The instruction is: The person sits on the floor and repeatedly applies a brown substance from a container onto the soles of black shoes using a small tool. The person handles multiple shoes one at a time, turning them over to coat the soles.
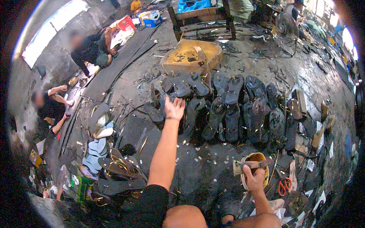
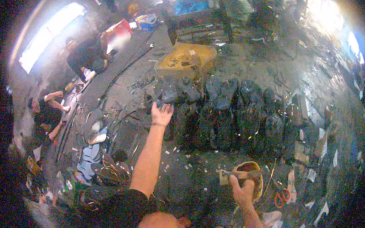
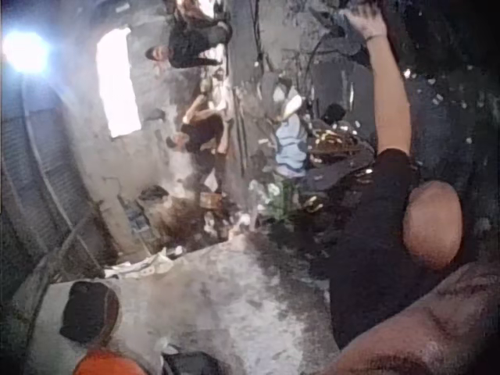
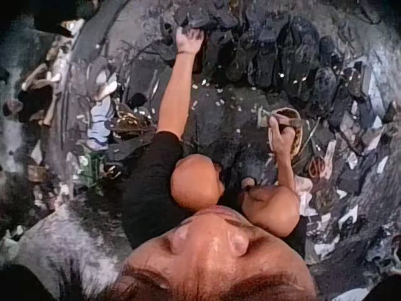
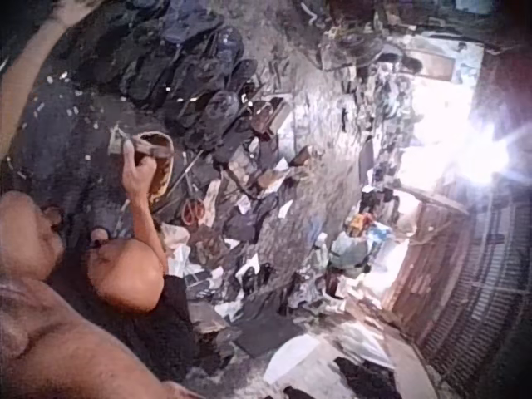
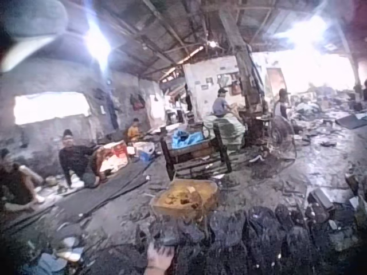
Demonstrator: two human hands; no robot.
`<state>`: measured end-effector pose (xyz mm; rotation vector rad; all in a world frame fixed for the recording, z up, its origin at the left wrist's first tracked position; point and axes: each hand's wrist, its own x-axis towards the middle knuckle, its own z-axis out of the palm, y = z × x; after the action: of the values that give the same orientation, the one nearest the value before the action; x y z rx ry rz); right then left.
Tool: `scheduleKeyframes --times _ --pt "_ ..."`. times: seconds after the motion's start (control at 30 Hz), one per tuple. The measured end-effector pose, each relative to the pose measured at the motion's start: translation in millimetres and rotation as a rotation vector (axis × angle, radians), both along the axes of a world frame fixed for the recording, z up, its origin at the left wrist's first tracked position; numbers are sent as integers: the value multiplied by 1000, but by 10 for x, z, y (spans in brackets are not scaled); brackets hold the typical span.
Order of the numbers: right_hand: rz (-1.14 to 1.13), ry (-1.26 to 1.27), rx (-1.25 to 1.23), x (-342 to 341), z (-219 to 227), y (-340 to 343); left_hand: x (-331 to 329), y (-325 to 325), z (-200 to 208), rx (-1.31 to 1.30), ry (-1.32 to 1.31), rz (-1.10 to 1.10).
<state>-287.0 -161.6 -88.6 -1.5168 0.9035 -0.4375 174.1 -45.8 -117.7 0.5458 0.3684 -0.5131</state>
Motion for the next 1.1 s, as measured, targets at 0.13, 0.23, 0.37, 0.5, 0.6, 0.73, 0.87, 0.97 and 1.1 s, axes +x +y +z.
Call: scheduleKeyframes --times 0.13,0.23,0.37,0.5,0.6,0.73,0.87,0.97,1.1 --pt "-127 251 -472 -504 -60 -356 -1381 1039 -383 1017 -860 -67" --pt "-190 317 -671 -676 -106 -442 -2739 2098 -621 2059 -940 -507" --pt "150 757 -1073 -952 -978 -719 -3312 2720 -1140 1778 -627 -916" --pt "-104 521 -1122 -975 -592 -633 -3430 2301 -271 1624 -552 -594" --pt "258 977 -700 -1256 -475 -525 -3456 2345 -188 1643 -798 -547" --pt "93 699 -652 -1705 -558 -481 -3623 2129 -483 1492 -1015 -848" --pt "185 872 -662 -2020 -647 -525 -3754 1796 -493 1097 -1115 -808" --pt "48 911 -766 -2116 -881 -617 -3787 1503 -676 964 -1283 -991" --pt "189 762 -405 -1781 -272 -515 -3373 1206 -985 956 -1585 -1408"
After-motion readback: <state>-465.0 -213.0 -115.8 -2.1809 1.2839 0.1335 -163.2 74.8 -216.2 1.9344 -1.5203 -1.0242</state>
